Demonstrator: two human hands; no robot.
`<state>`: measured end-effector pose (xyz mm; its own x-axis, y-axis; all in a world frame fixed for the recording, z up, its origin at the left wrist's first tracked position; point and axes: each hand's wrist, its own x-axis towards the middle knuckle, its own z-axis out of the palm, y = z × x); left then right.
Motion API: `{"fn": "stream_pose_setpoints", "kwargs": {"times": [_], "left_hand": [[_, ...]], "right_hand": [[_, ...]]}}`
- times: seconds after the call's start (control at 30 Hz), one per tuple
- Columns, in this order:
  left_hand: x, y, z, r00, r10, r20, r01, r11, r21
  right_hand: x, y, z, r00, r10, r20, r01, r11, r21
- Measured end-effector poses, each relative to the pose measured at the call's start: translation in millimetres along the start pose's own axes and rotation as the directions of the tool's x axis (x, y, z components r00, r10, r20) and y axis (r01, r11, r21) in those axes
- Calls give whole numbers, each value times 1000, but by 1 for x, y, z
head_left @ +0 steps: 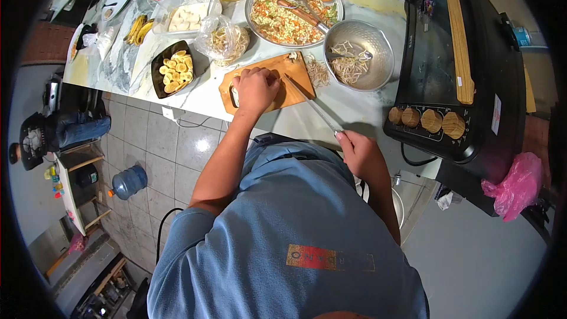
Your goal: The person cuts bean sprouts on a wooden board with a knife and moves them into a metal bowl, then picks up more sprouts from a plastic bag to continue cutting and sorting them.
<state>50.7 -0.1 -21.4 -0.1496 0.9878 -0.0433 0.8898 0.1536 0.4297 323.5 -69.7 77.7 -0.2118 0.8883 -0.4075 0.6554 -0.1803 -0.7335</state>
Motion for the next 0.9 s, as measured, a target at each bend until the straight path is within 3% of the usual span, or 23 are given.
{"fn": "stream_pose_setpoints", "kwargs": {"times": [0.3,0.9], "left_hand": [[-4,1,3,999,-25,-21,25,1000,-10],[-2,-1,4,999,-38,5,38,999,-22]], "right_hand": [[4,-2,4,996,-91,-22,88,990,-107],[8,-1,6,989,-138,-50,131,984,-125]]}}
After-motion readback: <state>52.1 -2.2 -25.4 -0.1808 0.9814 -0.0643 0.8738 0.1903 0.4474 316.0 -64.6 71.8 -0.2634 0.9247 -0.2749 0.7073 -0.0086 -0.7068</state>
